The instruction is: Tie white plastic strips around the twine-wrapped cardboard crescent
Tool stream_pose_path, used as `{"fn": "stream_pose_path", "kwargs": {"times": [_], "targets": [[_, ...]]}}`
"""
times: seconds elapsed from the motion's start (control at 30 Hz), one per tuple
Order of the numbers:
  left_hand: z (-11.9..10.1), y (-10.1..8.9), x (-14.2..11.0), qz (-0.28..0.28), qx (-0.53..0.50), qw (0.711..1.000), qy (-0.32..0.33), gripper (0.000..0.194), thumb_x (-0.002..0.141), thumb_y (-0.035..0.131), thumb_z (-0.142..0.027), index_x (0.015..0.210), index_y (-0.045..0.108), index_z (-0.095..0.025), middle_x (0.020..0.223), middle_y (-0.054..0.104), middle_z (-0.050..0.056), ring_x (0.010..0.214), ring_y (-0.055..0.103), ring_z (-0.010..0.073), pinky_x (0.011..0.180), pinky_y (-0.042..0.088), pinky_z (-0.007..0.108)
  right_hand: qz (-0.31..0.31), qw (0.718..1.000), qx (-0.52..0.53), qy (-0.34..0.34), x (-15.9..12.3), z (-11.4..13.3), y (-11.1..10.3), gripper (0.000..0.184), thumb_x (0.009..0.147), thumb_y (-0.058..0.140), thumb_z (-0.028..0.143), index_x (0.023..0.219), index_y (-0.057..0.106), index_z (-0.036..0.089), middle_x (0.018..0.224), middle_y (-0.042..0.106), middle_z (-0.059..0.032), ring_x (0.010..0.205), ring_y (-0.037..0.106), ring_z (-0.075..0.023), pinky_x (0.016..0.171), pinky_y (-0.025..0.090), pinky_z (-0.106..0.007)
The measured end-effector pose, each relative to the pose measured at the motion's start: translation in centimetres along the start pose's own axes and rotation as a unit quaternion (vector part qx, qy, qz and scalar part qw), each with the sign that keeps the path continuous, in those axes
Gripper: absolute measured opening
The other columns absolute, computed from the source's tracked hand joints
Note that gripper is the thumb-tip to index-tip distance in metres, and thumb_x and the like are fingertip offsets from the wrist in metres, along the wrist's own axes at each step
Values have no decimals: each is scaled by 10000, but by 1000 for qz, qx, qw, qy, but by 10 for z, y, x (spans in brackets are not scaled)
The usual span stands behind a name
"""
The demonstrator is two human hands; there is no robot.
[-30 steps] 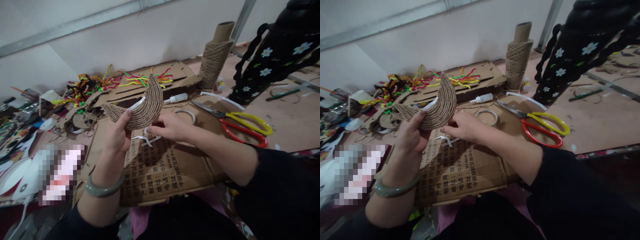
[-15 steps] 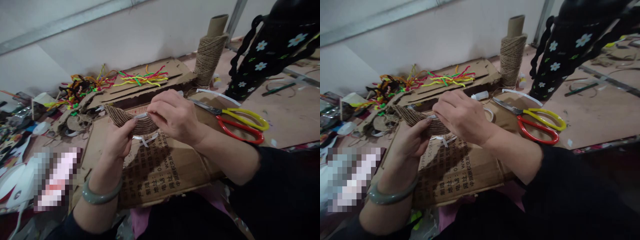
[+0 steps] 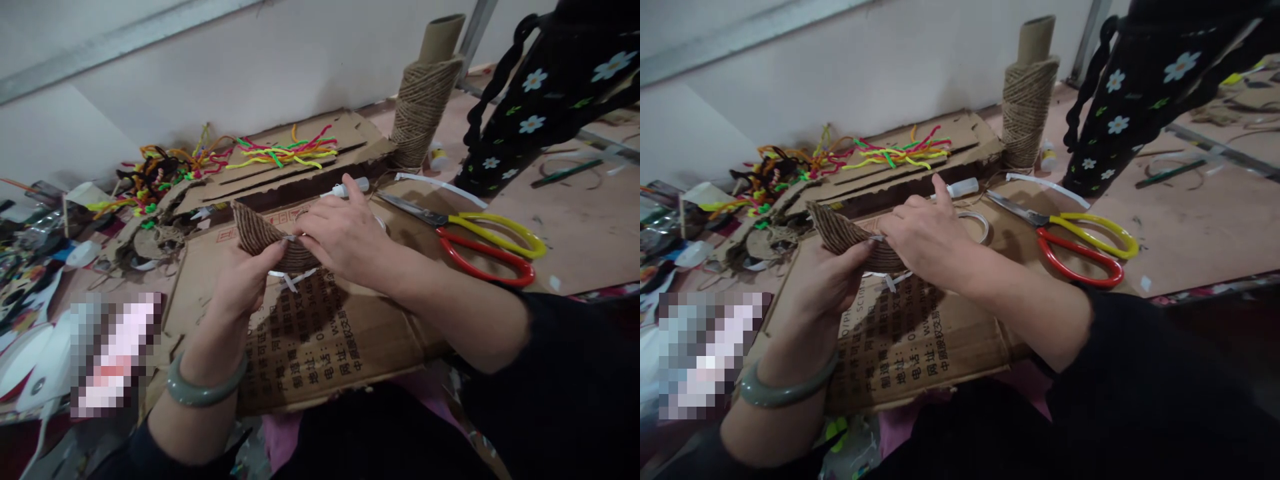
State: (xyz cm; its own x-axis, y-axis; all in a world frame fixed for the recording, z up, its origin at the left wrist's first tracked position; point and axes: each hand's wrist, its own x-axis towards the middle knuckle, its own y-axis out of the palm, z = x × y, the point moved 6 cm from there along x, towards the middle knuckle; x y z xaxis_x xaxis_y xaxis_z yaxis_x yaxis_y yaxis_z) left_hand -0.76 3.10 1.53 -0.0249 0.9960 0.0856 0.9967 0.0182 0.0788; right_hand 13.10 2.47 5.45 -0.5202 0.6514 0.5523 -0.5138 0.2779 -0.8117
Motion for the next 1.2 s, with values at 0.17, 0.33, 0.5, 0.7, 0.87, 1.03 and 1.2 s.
{"fn": "stream_pose_path", "kwargs": {"times": [0.17,0.33,0.5,0.7,0.87,1.03,1.2], "targets": [[3,1,-1,-14,7,1000,-20,148,595,764,-205,695,672,-147,698,666,13,632,598,129,628,513,256,-21,999,23,17,0,-4,3,223,914,434,211,877,654,200,876,677,-20,884,531,-185,1096,99,-546],[7,2,0,-16,-3,999,-41,133,589,748,-203,678,670,-144,666,659,12,620,599,134,625,509,263,-18,999,34,19,0,-5,5,228,913,440,231,872,660,193,875,681,-26,890,543,-190,1086,122,-541],[4,3,-1,-32,15,998,-47,113,578,740,-192,644,661,-145,626,636,6,593,586,135,571,490,251,-16,999,33,12,1,-4,6,241,913,453,283,855,662,179,850,676,-33,871,555,-193,1079,148,-537],[3,6,-2,-26,27,999,-35,147,583,746,-178,710,678,-146,675,649,10,665,614,155,596,495,251,-14,1000,23,14,1,-4,6,236,900,465,283,816,661,182,811,668,-26,836,561,-183,1082,158,-531],[8,3,-1,-24,34,999,-31,151,605,737,-158,748,689,-150,700,667,18,702,631,164,639,510,257,-16,1000,20,9,1,-3,6,244,895,460,282,823,670,181,806,676,-33,816,569,-183,1093,141,-534],[10,1,-1,-34,35,998,-41,163,601,745,-172,752,697,-135,723,678,23,699,630,155,669,514,257,-1,1000,10,12,2,-4,8,263,903,440,272,840,676,174,817,689,-34,815,582,-181,1088,147,-531],[5,3,-2,-35,45,998,-40,177,585,757,-182,742,696,-128,698,663,12,651,603,135,627,500,241,23,1000,-6,12,4,-5,11,262,912,437,272,901,678,171,843,699,-37,844,598,-185,1070,158,-536]]}}
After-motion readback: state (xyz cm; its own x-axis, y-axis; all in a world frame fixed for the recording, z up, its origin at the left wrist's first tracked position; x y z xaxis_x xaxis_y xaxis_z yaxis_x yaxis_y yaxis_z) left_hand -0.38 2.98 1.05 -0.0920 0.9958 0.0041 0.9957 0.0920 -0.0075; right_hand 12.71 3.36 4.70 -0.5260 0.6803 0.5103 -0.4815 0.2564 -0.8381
